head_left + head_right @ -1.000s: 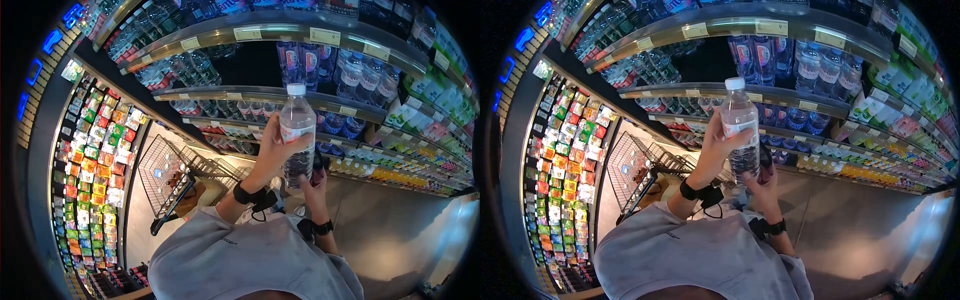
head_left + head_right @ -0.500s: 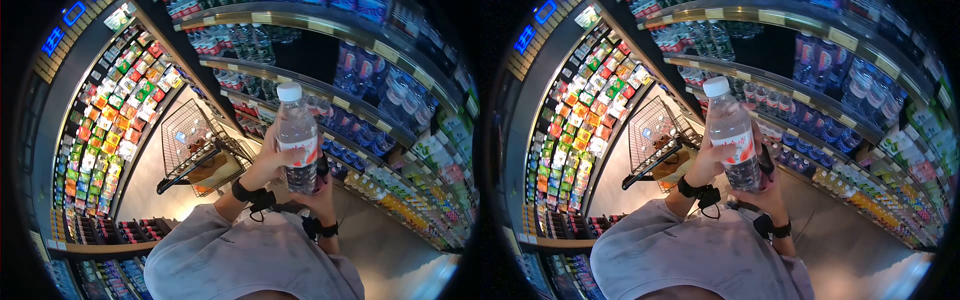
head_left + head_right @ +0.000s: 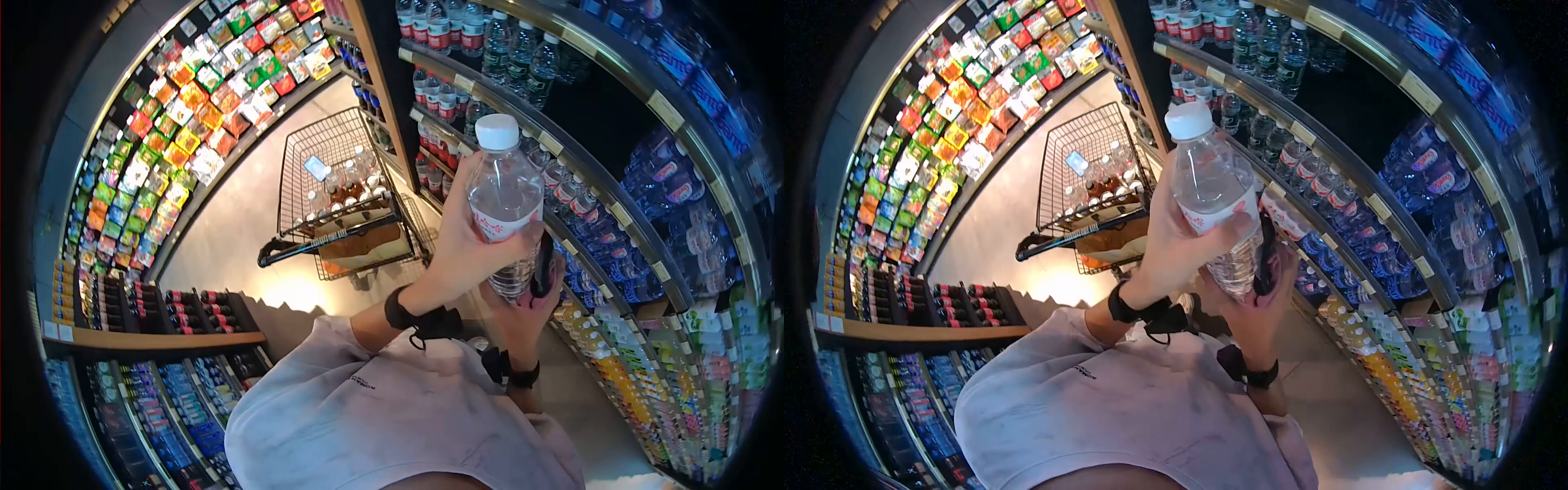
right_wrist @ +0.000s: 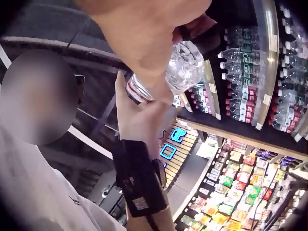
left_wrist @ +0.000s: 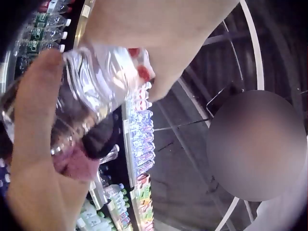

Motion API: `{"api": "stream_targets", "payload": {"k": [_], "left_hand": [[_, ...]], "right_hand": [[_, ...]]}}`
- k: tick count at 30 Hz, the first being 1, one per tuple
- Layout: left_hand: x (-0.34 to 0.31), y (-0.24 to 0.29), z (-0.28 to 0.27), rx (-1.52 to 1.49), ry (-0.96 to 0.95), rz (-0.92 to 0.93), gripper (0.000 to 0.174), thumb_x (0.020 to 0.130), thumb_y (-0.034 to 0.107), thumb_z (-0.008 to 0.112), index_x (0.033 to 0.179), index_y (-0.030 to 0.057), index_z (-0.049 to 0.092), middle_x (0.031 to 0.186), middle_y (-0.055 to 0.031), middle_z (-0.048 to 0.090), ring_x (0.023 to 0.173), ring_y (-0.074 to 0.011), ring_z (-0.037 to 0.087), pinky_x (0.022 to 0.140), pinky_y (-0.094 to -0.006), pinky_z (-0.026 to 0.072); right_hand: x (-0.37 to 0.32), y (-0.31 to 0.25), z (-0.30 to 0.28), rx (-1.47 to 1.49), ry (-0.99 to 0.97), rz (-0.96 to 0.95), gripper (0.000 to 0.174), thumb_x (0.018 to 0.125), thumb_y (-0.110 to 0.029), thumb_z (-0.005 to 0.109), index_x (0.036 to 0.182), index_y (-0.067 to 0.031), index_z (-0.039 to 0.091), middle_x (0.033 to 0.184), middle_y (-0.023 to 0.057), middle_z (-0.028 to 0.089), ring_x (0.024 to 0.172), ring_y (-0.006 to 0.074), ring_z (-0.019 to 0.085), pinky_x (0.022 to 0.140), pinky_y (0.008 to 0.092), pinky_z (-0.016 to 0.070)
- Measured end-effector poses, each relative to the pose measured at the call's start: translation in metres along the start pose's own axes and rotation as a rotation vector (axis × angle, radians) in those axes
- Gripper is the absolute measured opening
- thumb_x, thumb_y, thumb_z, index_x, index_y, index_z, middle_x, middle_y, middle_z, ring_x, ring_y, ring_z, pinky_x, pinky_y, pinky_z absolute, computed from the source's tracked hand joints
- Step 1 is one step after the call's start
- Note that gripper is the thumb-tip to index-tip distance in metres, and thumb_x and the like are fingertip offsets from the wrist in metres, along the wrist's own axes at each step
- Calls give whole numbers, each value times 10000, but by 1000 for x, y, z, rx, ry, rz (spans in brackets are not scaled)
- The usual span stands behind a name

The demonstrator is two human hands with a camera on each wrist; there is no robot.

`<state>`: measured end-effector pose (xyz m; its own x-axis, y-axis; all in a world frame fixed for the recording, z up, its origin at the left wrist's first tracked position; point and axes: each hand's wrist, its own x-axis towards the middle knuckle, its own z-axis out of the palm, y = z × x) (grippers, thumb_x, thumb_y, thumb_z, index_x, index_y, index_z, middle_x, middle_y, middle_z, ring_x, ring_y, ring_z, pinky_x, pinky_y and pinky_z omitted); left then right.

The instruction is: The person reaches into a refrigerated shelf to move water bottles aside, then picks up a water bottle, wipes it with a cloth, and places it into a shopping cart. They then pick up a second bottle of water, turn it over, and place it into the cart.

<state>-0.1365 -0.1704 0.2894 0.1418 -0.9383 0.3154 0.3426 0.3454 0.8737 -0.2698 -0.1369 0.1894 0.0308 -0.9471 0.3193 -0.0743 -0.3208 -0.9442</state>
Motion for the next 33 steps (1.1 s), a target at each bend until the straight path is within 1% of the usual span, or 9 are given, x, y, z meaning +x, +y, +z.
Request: {"api": "stream_targets", "payload": {"k": [2,6,11,13,16,20,23,27,33], "left_hand": [[12,1,-28,40,-149,-8,891,651,87,866,1406,29,395,1202,-58,574,1185,-146,540,1015,-316,425],[12,6,-47,-448,-272,-161,859,680,127,811,1418,10,386,1121,-116,638,1014,-210,670,892,-348,540],[11,12,-52,-439,-304,-134,841,730,161,798,1436,14,365,1138,-116,641,1032,-217,666,902,-366,540],[16,12,-48,-363,-312,-59,838,736,148,803,1438,18,364,1166,-104,633,1076,-194,643,934,-351,519],[9,18,-33,74,-16,-2,811,724,123,830,1403,23,397,1193,-87,621,1121,-161,609,962,-330,491],[11,18,-38,-109,-74,37,748,699,96,854,1323,22,447,1161,-76,625,1083,-154,620,948,-326,494],[13,23,-40,-305,-150,-98,879,654,65,786,1424,6,364,1096,-130,608,1009,-238,644,893,-386,525],[13,19,-42,-329,-230,-125,892,650,78,785,1425,-5,351,1039,-155,616,989,-276,648,867,-412,538],[16,17,-40,-667,-457,-204,865,690,81,812,1430,26,368,1170,-93,618,1030,-187,651,914,-347,527]], "right_hand": [[5,0,1,-158,-130,-25,1074,628,-94,936,1455,17,259,1416,183,429,1272,254,499,1050,385,451],[17,-18,0,413,-389,419,967,579,-80,951,1379,18,416,1276,134,586,1118,196,620,952,335,523],[7,-8,-1,468,-400,396,922,594,-55,928,1366,16,428,1286,134,581,1126,192,610,955,335,515],[1,-8,10,316,-178,260,903,603,-70,927,1352,13,429,1274,132,583,1126,195,603,950,339,508],[6,-14,24,104,52,-4,899,605,-96,932,1340,13,426,1268,131,577,1129,201,591,952,346,496],[12,-24,17,30,-16,-73,918,586,-112,947,1333,12,426,1278,134,561,1129,209,588,960,352,488],[14,-29,6,29,-204,-95,932,575,-105,955,1336,8,430,1289,134,558,1141,215,590,970,356,488],[11,-31,8,353,-273,63,947,558,-92,961,1336,16,432,1265,131,588,1142,215,607,979,360,500],[0,0,-13,736,-516,402,937,562,-53,947,1341,17,430,1261,132,600,1090,205,638,923,369,538]]}}
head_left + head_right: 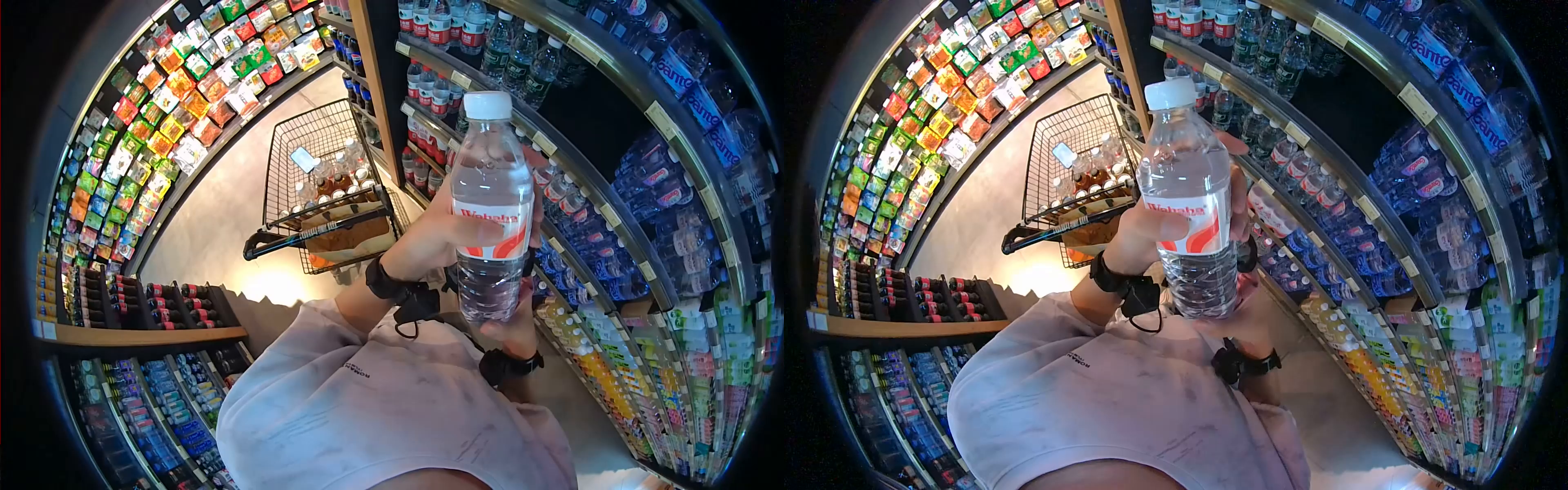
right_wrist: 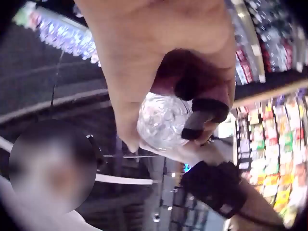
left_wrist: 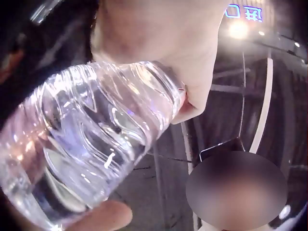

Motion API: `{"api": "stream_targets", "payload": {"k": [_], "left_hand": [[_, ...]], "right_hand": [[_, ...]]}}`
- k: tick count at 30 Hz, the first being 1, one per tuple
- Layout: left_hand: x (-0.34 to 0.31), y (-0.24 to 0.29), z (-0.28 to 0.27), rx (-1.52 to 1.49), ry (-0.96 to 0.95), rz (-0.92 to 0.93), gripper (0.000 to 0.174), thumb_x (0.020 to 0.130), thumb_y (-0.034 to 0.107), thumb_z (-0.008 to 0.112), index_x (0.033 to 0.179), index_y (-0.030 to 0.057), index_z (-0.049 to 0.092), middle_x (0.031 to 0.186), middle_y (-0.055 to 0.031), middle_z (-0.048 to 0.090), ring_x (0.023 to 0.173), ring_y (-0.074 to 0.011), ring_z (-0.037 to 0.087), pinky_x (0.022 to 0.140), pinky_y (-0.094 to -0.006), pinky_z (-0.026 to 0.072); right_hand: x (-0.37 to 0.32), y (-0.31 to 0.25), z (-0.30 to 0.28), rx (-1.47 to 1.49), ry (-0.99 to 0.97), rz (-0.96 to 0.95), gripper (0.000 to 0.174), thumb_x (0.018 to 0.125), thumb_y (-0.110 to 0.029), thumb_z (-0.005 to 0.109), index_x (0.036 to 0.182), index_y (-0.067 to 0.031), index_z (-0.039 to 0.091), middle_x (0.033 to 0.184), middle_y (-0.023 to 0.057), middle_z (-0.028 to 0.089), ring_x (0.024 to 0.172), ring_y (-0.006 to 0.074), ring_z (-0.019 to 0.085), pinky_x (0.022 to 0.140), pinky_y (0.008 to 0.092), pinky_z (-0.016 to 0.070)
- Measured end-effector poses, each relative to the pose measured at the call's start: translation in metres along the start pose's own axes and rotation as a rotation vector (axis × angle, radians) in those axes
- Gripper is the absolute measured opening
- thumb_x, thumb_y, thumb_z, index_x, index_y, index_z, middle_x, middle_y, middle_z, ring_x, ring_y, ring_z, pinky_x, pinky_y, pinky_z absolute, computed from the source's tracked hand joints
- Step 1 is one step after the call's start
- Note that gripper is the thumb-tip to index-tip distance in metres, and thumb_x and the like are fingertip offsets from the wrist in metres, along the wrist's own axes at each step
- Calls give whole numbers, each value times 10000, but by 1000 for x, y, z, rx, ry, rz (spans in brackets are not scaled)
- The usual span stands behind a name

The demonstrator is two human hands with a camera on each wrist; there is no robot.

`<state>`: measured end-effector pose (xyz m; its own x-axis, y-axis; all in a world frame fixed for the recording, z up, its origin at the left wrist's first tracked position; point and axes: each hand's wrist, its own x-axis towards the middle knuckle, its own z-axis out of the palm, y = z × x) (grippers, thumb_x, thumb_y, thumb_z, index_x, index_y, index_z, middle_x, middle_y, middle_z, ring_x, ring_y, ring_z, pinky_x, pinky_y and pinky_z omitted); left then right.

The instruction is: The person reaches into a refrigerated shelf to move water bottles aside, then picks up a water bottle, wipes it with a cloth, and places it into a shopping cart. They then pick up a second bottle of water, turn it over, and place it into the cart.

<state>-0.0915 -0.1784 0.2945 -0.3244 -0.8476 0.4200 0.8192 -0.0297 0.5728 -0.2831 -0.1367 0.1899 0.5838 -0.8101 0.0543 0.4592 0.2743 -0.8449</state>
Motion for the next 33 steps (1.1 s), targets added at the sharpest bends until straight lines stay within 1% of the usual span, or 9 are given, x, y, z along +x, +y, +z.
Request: {"api": "stream_targets", "payload": {"k": [3,8,18,24,25,27,29,31,33], "left_hand": [[9,1,7,190,22,99,842,735,107,805,1435,27,344,1173,-87,606,1046,-180,639,932,-344,519],[14,-8,20,637,362,152,879,672,54,858,1401,35,367,1196,-57,589,1129,-140,583,971,-334,476],[22,-20,2,518,188,131,940,649,78,849,1434,37,332,1173,-87,612,1066,-172,631,950,-341,492],[29,-24,4,-11,20,9,862,684,55,795,1422,33,349,1143,-172,629,966,-270,677,838,-368,564],[30,-23,6,-58,33,-30,848,687,54,792,1416,33,358,1140,-174,631,964,-274,677,835,-365,564],[30,-23,10,196,102,19,796,720,87,822,1390,30,397,1158,-126,631,1003,-216,664,875,-351,548],[32,-27,11,535,219,102,784,731,107,841,1382,32,410,1166,-95,629,1030,-179,652,896,-340,535],[35,-30,11,566,294,81,795,724,117,863,1376,34,416,1164,-61,623,1063,-140,630,918,-322,515],[38,-32,9,546,312,100,799,712,118,869,1369,35,422,1154,-61,622,1066,-144,628,919,-318,512]], "right_hand": [[4,5,14,-149,171,-167,939,580,-42,934,1355,20,408,1265,148,597,1084,215,640,913,366,543],[19,8,15,-800,472,-575,1048,629,-79,920,1438,69,272,1395,186,474,1236,247,537,1018,376,471],[14,-17,22,-650,441,-406,1044,605,-124,935,1424,53,311,1358,164,503,1249,227,520,1051,371,428],[-8,-20,-9,-231,142,-53,1026,578,-106,940,1404,32,348,1337,133,524,1187,187,562,991,337,478],[-8,-19,-11,-377,126,-124,1025,581,-99,939,1406,31,345,1341,132,521,1186,186,565,984,335,486],[-6,-21,-10,-883,148,-375,1023,592,-86,935,1413,28,334,1350,131,514,1189,185,570,976,333,498],[0,-22,-5,-1010,277,-504,1024,609,-78,930,1422,26,316,1357,133,508,1195,189,570,983,339,498],[8,-15,10,-530,472,-392,1027,626,-74,926,1431,24,295,1361,137,502,1200,195,566,1000,349,488],[10,-22,18,-517,444,-370,1047,634,-77,929,1439,26,268,1360,149,499,1202,212,564,1014,359,481]]}}
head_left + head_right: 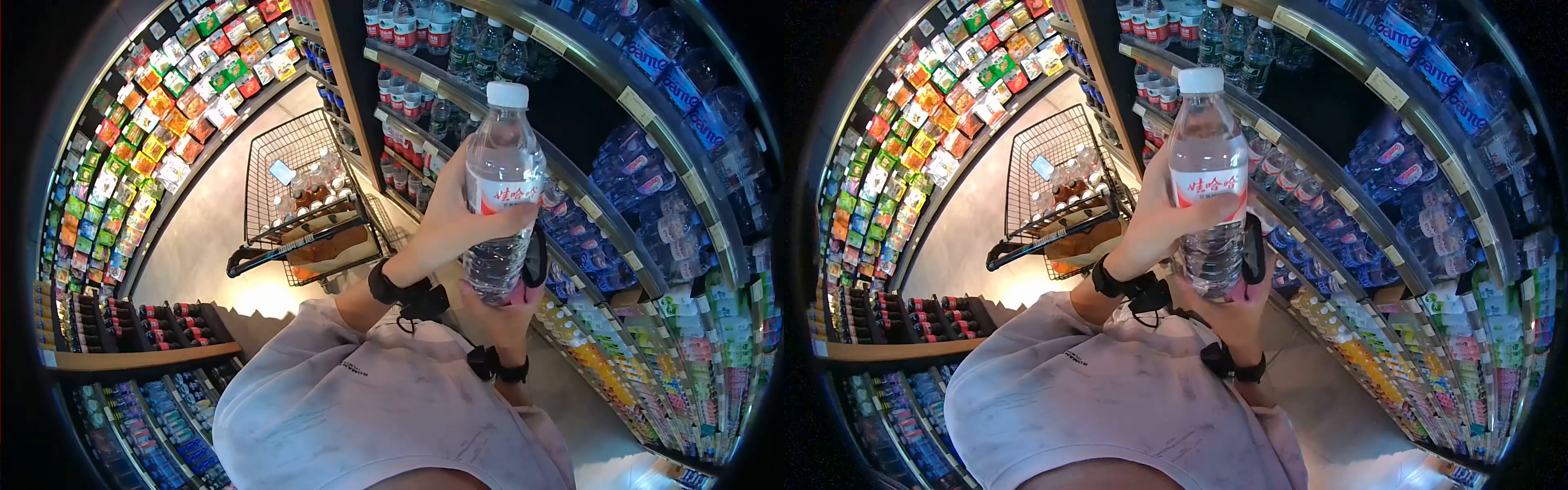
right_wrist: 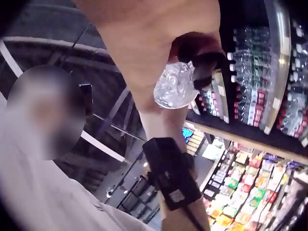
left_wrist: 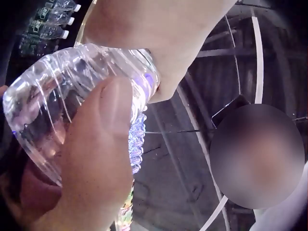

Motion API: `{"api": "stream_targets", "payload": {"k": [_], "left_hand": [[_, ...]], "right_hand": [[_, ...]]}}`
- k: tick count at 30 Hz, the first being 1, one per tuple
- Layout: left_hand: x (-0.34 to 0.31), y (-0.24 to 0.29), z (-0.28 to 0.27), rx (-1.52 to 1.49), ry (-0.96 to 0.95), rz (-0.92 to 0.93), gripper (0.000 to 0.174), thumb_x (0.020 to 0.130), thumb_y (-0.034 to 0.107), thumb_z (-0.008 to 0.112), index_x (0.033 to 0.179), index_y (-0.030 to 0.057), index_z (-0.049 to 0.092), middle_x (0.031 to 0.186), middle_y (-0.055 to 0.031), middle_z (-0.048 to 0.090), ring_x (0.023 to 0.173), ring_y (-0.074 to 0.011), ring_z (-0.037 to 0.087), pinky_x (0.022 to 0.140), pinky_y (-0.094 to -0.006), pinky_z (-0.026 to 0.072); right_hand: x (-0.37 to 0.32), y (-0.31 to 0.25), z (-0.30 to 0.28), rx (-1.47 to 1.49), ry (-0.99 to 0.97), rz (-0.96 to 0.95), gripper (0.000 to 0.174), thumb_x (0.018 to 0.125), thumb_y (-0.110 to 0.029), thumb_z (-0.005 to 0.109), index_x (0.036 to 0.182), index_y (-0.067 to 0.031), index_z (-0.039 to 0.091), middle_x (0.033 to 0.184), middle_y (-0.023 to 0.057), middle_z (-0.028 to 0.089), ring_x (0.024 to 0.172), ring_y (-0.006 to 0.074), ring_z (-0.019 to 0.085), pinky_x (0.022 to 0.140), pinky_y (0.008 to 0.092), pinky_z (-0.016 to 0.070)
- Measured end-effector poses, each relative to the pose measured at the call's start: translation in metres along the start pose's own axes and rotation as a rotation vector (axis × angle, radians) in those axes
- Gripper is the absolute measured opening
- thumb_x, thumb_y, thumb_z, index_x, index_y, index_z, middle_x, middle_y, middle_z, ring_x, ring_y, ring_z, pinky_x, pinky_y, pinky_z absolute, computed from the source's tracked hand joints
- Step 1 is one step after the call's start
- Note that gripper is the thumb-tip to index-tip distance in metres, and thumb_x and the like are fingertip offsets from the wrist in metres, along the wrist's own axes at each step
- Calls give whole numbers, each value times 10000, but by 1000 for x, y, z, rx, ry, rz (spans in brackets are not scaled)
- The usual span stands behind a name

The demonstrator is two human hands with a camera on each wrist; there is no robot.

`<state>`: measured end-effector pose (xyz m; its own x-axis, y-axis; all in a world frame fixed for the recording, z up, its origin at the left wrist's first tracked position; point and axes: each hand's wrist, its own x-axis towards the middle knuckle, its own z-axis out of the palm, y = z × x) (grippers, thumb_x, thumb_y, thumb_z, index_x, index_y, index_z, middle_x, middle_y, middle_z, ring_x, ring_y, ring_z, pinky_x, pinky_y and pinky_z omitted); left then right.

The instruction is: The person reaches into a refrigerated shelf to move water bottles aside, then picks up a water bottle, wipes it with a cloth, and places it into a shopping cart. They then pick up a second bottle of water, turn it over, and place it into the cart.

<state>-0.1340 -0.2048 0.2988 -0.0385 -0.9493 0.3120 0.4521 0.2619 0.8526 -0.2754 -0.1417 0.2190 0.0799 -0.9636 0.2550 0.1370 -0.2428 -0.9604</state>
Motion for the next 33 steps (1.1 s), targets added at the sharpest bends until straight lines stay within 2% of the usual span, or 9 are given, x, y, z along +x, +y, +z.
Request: {"api": "stream_targets", "payload": {"k": [5,8,9,12,17,23,26,29,33], "left_hand": [[-2,-4,-6,-8,-109,44,797,721,148,855,1377,29,420,1158,-78,627,1055,-157,636,919,-322,515],[-6,5,-4,-260,-229,-60,787,745,146,829,1396,20,407,1176,-102,631,1042,-180,652,917,-343,526],[-6,7,-2,-371,-273,-106,781,753,143,820,1402,16,403,1182,-110,632,1038,-187,657,917,-351,530],[-3,6,2,-264,-297,7,774,773,142,806,1415,13,393,1186,-123,638,1012,-206,671,901,-368,544],[-5,9,10,49,-35,3,746,701,156,891,1303,18,473,1098,-58,654,1010,-132,650,895,-302,524],[-10,7,3,58,-67,53,684,724,118,860,1288,24,485,1082,-64,664,963,-140,666,858,-303,541],[-11,7,-4,-187,-171,-78,692,751,119,827,1328,19,459,1113,-103,656,953,-172,678,831,-326,561],[-12,5,-5,-475,-243,-152,692,781,126,788,1364,15,431,1141,-142,643,951,-208,687,817,-353,581],[-10,-2,-6,-484,-287,-104,664,812,135,761,1370,11,423,1143,-154,637,950,-226,691,836,-371,590]], "right_hand": [[1,1,-8,1,-76,-9,1042,623,-59,930,1440,10,287,1347,141,523,1207,217,568,1011,367,489],[0,2,-25,357,-236,223,1012,615,-47,927,1430,-8,328,1320,131,551,1194,214,577,1007,372,491],[-2,2,-25,334,-228,207,993,619,-37,920,1425,-12,340,1312,131,557,1191,213,579,1005,371,493],[-8,2,-20,260,-156,156,944,636,-11,900,1414,-17,365,1303,131,563,1186,211,583,1002,367,497],[-2,-5,2,20,43,28,908,667,11,878,1412,0,359,1330,134,532,1199,212,575,1000,359,502],[-8,0,3,136,6,86,907,647,5,900,1386,7,374,1313,132,538,1180,206,588,980,350,519],[-7,-13,-9,185,-169,184,904,642,-1,905,1380,3,381,1289,131,561,1142,204,613,954,346,533],[-13,3,-22,417,-275,281,906,636,-4,905,1378,0,386,1268,126,578,1098,199,632,928,344,544],[-20,-4,-11,243,-155,198,910,631,-2,899,1380,-9,382,1270,125,574,1105,195,624,919,344,544]]}}
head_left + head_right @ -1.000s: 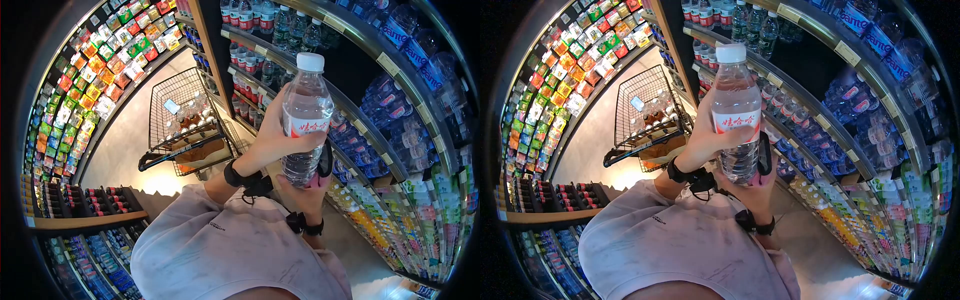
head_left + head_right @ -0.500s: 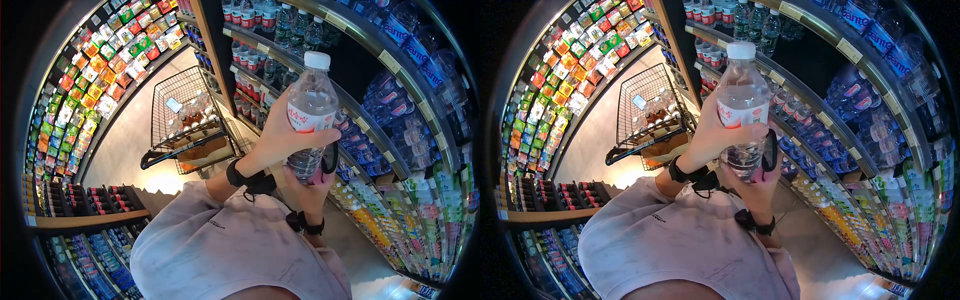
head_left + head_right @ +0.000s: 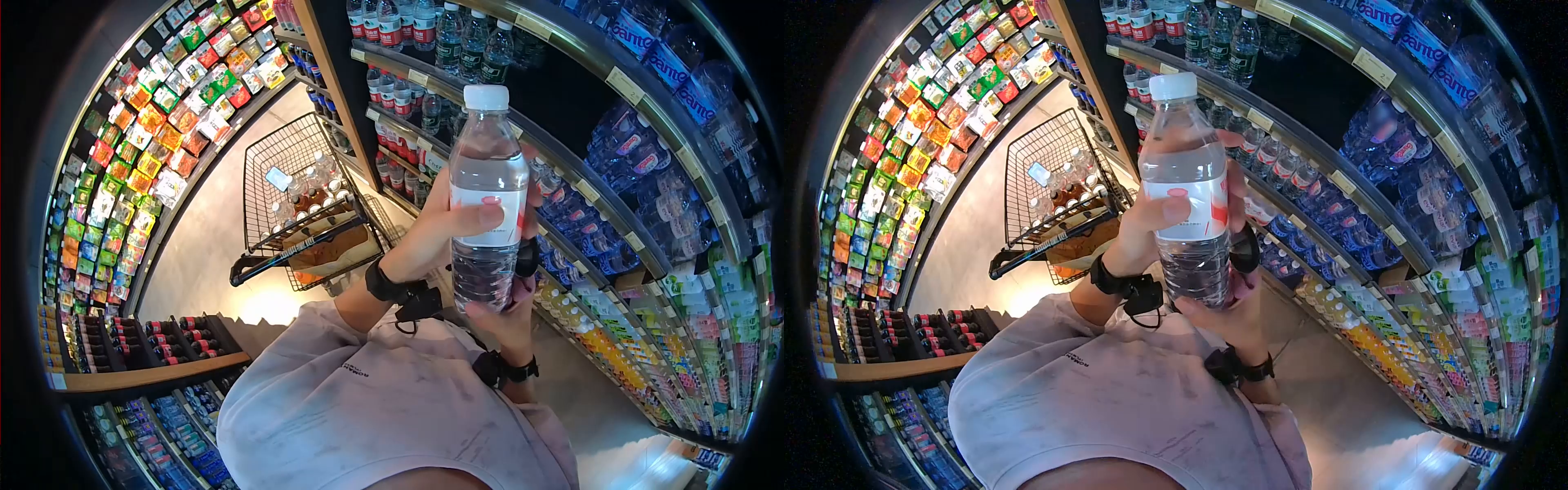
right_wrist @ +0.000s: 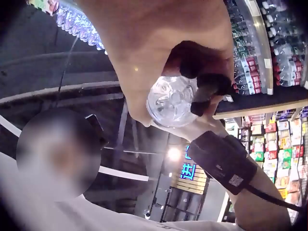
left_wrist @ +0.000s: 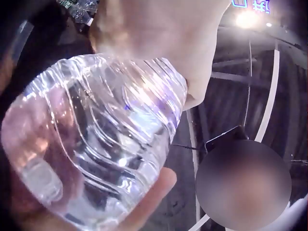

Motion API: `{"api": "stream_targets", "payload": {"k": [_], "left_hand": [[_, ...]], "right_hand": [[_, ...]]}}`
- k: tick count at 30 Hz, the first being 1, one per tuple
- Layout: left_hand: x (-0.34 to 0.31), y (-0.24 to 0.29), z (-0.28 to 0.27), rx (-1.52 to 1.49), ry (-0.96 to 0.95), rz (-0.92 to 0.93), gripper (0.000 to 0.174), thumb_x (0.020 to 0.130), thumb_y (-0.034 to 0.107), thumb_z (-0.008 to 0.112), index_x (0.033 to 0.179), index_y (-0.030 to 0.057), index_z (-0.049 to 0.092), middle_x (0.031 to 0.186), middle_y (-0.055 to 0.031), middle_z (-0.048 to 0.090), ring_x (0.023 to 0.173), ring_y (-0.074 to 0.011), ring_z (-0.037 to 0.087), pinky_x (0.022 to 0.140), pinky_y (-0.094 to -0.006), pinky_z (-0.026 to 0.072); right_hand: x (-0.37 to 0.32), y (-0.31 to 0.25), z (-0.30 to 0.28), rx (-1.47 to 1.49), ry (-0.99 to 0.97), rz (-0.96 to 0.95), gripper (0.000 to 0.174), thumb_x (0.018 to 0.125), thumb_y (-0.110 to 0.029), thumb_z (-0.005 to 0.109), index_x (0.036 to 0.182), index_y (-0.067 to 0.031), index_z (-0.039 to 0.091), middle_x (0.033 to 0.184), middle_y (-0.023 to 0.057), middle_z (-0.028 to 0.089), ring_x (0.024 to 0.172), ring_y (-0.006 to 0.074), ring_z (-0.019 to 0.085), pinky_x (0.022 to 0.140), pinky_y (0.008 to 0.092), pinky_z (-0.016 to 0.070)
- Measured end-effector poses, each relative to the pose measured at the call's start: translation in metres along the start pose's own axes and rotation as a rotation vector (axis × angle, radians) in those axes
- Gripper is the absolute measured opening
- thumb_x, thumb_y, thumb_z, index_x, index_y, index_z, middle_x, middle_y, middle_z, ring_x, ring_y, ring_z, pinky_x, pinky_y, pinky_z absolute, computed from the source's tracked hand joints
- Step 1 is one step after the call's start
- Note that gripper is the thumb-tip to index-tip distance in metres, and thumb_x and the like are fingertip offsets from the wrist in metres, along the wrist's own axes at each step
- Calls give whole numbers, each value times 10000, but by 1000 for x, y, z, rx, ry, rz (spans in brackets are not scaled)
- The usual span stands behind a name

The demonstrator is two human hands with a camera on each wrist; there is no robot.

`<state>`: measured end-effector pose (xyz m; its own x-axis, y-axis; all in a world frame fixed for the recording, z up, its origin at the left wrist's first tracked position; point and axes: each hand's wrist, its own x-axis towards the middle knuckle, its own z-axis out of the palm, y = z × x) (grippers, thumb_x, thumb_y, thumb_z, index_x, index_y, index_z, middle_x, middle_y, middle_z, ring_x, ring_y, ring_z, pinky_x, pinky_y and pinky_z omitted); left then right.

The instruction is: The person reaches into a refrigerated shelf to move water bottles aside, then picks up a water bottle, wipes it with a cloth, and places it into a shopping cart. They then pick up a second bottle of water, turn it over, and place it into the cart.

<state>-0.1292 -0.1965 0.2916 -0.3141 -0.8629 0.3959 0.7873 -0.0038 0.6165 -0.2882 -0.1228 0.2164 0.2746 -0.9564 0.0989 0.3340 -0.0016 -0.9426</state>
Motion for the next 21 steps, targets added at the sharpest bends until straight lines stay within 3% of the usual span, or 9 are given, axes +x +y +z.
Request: {"api": "stream_targets", "payload": {"k": [5,9,14,21], "left_hand": [[-2,3,13,285,184,70,551,837,146,789,1280,13,490,1091,-117,662,943,-190,689,824,-350,592],[-4,3,24,419,351,46,498,814,145,828,1190,20,527,1056,-68,674,883,-126,674,741,-273,565],[-8,7,35,557,359,27,564,800,186,849,1200,7,494,1033,-56,665,860,-92,653,722,-252,548],[-10,4,35,610,361,48,606,807,199,847,1222,0,453,999,-48,649,857,-80,637,730,-245,541]], "right_hand": [[4,6,9,-236,145,-197,924,659,-10,884,1404,-11,338,1296,136,553,1140,207,610,944,349,533],[-2,-1,13,-136,143,-55,890,689,-15,869,1405,-8,341,1288,135,559,1157,206,604,956,345,531],[-4,7,7,1,50,45,835,711,-26,861,1391,0,377,1239,125,597,1123,194,623,936,333,541],[-3,11,5,94,-1,4,810,731,-43,855,1391,-6,387,1243,126,601,1087,187,635,920,320,541]]}}
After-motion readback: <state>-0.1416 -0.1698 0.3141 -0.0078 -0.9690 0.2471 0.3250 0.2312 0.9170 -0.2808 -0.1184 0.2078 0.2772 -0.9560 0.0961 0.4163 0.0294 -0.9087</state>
